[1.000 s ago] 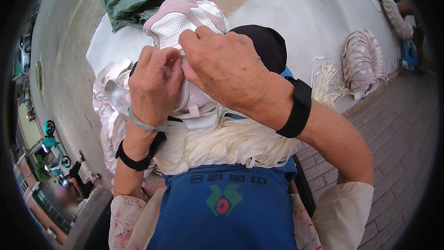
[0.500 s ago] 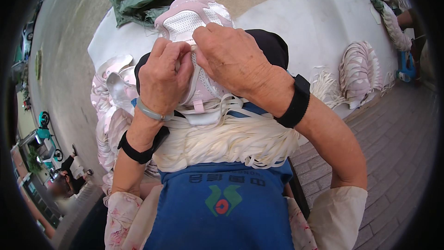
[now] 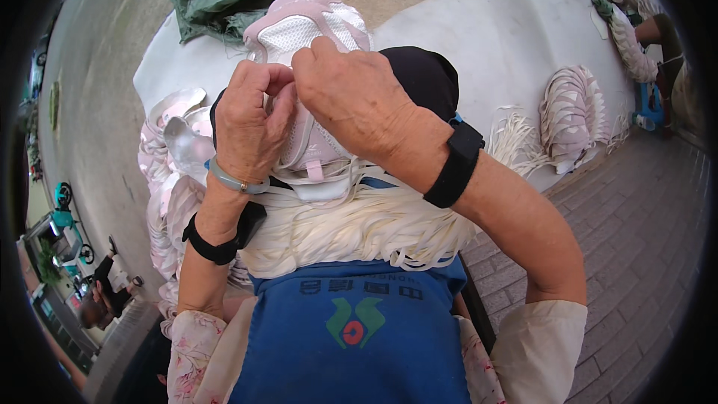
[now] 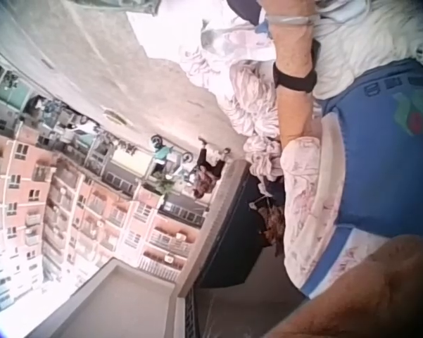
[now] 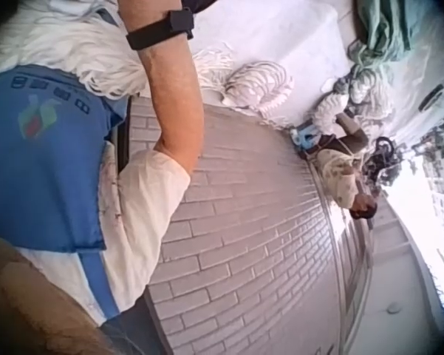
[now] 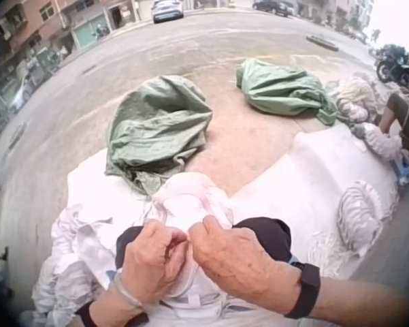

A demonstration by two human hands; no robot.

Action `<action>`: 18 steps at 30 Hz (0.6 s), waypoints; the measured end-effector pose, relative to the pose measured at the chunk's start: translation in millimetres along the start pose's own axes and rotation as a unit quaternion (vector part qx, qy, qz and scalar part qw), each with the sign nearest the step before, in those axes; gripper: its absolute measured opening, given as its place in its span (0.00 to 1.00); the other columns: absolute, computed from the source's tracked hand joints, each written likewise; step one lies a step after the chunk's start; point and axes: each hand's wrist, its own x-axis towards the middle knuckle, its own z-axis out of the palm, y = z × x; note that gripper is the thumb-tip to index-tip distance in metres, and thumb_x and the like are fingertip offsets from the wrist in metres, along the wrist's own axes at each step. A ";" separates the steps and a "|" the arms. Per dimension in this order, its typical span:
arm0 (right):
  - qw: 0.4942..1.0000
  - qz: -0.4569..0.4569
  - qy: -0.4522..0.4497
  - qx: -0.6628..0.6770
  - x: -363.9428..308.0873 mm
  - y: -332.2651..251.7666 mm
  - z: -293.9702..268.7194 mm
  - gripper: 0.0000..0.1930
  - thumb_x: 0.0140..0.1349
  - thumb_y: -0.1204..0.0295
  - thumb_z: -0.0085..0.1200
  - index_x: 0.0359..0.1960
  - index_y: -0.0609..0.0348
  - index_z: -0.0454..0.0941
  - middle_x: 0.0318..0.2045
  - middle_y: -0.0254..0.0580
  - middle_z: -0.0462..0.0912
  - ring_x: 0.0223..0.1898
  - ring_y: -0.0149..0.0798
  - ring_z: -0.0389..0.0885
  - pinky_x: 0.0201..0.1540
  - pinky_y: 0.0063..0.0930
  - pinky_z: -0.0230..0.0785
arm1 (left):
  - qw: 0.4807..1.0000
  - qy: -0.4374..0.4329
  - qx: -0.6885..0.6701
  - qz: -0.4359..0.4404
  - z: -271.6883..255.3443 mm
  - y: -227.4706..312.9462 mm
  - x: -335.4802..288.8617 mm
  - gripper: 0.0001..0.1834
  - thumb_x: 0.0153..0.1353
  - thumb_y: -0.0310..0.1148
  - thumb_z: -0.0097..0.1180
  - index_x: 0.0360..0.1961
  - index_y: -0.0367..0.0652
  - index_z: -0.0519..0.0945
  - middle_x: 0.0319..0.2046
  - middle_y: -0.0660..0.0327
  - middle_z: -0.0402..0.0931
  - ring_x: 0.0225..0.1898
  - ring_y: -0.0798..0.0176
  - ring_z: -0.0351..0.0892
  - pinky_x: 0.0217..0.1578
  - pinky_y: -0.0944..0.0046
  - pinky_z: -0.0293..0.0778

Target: The person laces a shoe by hand, threading a lace through the eyelets and pulling it tight. They then tie the lace into a bow, set the shoe aside, and pick up another shoe to repeat the process.

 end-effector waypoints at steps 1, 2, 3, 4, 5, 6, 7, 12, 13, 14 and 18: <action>1.000 -0.002 -0.002 -0.001 0.1 2.5 2.1 0.07 0.58 0.73 0.55 0.33 0.62 0.70 0.30 0.48 0.74 0.30 0.50 0.81 0.29 0.37 0.75 | 1.000 -0.001 0.008 0.011 -0.1 -0.3 -0.4 0.08 0.53 0.23 0.61 0.35 0.42 0.78 0.31 0.56 0.73 0.27 0.52 0.78 0.25 0.58 0.74; 0.999 0.006 0.014 0.033 -0.2 6.2 4.9 0.06 0.59 0.73 0.54 0.33 0.62 0.70 0.29 0.50 0.75 0.30 0.51 0.81 0.29 0.38 0.74 | 1.000 -0.001 0.015 0.023 0.0 -0.4 0.0 0.08 0.53 0.23 0.61 0.35 0.42 0.78 0.31 0.57 0.73 0.27 0.52 0.78 0.25 0.58 0.74; 0.997 0.014 0.029 0.068 0.1 10.2 6.2 0.06 0.60 0.73 0.52 0.33 0.62 0.71 0.28 0.52 0.76 0.31 0.53 0.81 0.30 0.39 0.74 | 1.000 0.001 0.014 0.022 0.6 -0.4 0.3 0.08 0.53 0.23 0.61 0.35 0.42 0.78 0.31 0.57 0.73 0.27 0.52 0.78 0.25 0.58 0.74; 0.997 0.012 0.027 0.066 1.2 14.7 5.8 0.06 0.60 0.73 0.52 0.33 0.62 0.71 0.28 0.52 0.76 0.31 0.53 0.81 0.30 0.39 0.74 | 0.999 0.004 0.020 0.025 1.4 -0.3 0.7 0.08 0.53 0.23 0.61 0.35 0.42 0.78 0.31 0.57 0.73 0.27 0.52 0.78 0.25 0.58 0.74; 0.992 0.008 0.007 0.129 2.1 19.9 4.8 0.05 0.62 0.73 0.50 0.34 0.63 0.72 0.27 0.53 0.76 0.30 0.54 0.80 0.30 0.39 0.72 | 0.999 0.007 0.026 0.029 1.9 0.0 0.9 0.08 0.53 0.23 0.61 0.35 0.43 0.78 0.30 0.57 0.72 0.27 0.52 0.78 0.25 0.59 0.74; 0.981 0.004 -0.012 0.191 3.2 24.7 3.9 0.06 0.64 0.73 0.48 0.34 0.63 0.72 0.26 0.55 0.77 0.29 0.55 0.78 0.30 0.39 0.71 | 0.999 0.009 0.025 0.027 2.2 0.0 0.9 0.08 0.53 0.23 0.61 0.35 0.43 0.78 0.30 0.57 0.72 0.27 0.52 0.78 0.25 0.59 0.74; 0.982 0.003 -0.015 0.190 4.6 29.7 2.6 0.06 0.64 0.73 0.48 0.34 0.63 0.72 0.26 0.55 0.77 0.29 0.55 0.78 0.30 0.39 0.71 | 0.999 0.011 0.025 0.031 2.4 0.0 0.8 0.08 0.53 0.24 0.61 0.35 0.43 0.78 0.30 0.58 0.72 0.26 0.53 0.78 0.25 0.59 0.73; 0.926 0.089 -0.123 0.347 11.7 28.8 -14.5 0.12 0.64 0.68 0.46 0.30 0.67 0.70 0.26 0.57 0.76 0.28 0.60 0.74 0.34 0.46 0.67 | 0.998 0.013 0.046 0.049 4.1 -0.4 1.3 0.06 0.55 0.27 0.61 0.34 0.43 0.77 0.31 0.58 0.72 0.24 0.53 0.78 0.22 0.59 0.73; 0.925 0.089 -0.125 0.346 12.2 29.1 -13.8 0.12 0.64 0.68 0.46 0.30 0.67 0.70 0.26 0.57 0.76 0.28 0.60 0.74 0.34 0.46 0.67 | 0.997 0.013 0.054 0.056 4.6 -1.3 1.6 0.06 0.55 0.27 0.61 0.34 0.43 0.77 0.31 0.58 0.71 0.24 0.53 0.78 0.22 0.59 0.73; 0.920 0.099 -0.132 0.356 12.7 29.9 -13.5 0.13 0.64 0.67 0.46 0.29 0.67 0.70 0.25 0.57 0.76 0.28 0.60 0.74 0.34 0.45 0.67 | 0.996 0.013 0.063 0.064 4.9 -1.6 2.1 0.06 0.56 0.28 0.61 0.34 0.43 0.77 0.32 0.59 0.71 0.23 0.54 0.78 0.21 0.59 0.73; 0.920 0.119 -0.125 0.352 13.3 27.8 -14.8 0.11 0.62 0.70 0.49 0.30 0.67 0.71 0.24 0.56 0.75 0.29 0.57 0.75 0.34 0.43 0.68 | 0.996 0.001 0.067 0.055 4.7 -4.6 2.5 0.06 0.56 0.28 0.60 0.35 0.44 0.77 0.32 0.59 0.71 0.23 0.53 0.78 0.21 0.59 0.74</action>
